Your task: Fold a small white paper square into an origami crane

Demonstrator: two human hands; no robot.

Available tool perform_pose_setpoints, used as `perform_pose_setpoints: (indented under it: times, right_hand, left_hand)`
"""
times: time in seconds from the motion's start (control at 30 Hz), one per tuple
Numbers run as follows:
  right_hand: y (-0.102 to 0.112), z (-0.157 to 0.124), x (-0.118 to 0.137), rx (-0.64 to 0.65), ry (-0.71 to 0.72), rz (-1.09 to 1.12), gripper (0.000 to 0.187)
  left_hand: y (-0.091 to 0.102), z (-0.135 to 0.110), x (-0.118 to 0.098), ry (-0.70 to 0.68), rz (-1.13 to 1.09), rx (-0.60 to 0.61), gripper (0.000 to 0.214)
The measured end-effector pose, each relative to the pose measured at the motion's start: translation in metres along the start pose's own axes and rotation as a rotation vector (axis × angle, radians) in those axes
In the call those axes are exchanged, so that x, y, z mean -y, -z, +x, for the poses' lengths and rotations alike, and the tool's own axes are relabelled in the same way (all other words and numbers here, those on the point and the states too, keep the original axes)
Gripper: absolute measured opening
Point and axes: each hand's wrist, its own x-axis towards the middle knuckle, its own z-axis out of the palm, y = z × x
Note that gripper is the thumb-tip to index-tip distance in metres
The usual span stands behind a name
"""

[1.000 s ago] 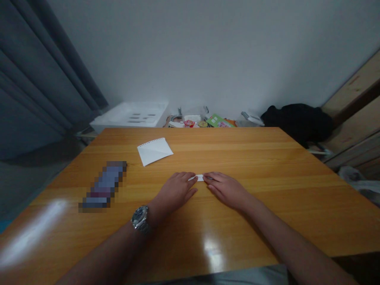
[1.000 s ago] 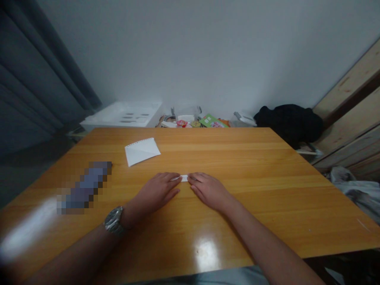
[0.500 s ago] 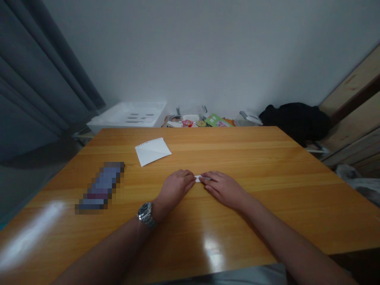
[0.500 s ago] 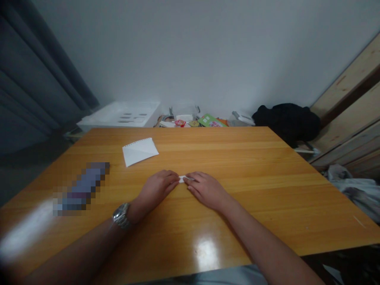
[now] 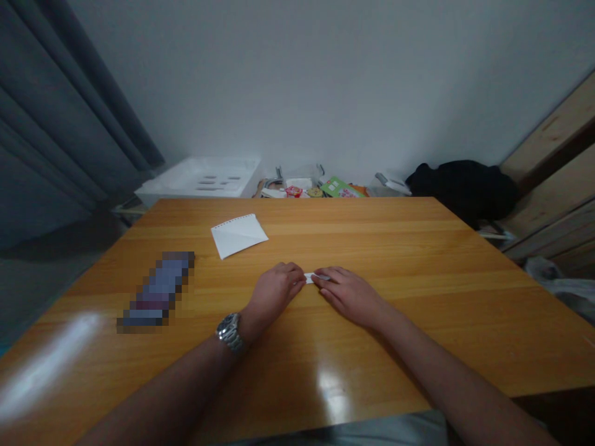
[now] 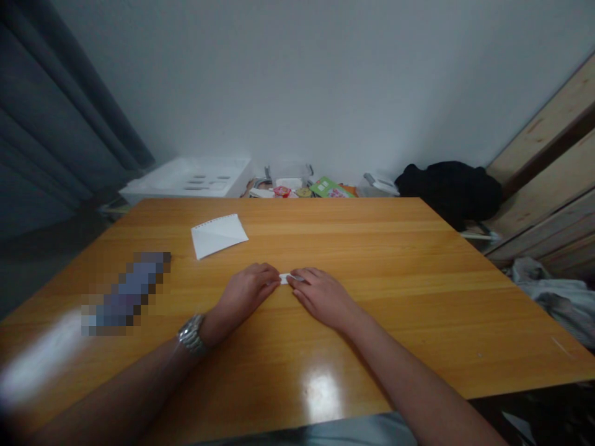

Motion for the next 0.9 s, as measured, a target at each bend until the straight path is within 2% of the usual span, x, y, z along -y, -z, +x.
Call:
perform_pose_setpoints:
  times: [0.3,0.57,0.73,0.9]
  right_hand:
    - [-0.001,0.000,0.002,0.015,-0.026,-0.045,0.037]
    - [0.005,-0.004,-0.003,0.071,0.044,-0.040,0.044]
    - [0.004,-0.008,-0.009,0.094,0.039,-0.030,0.044]
    - [-0.002,-0.011,-0.019,0.123,0.018,0.059,0.045]
  left_hand:
    - [0.017,-0.004,-0.010,-0.188,0.160,0.124,0.026]
    - [0.018,-0.011,-0.018,-0.187,0.218,0.113,0.029]
    - [0.019,-0.011,-0.011,-0.191,0.179,0.117,0.030]
    - [0.023,-0.010,0.000,-0.204,0.117,0.181,0.033]
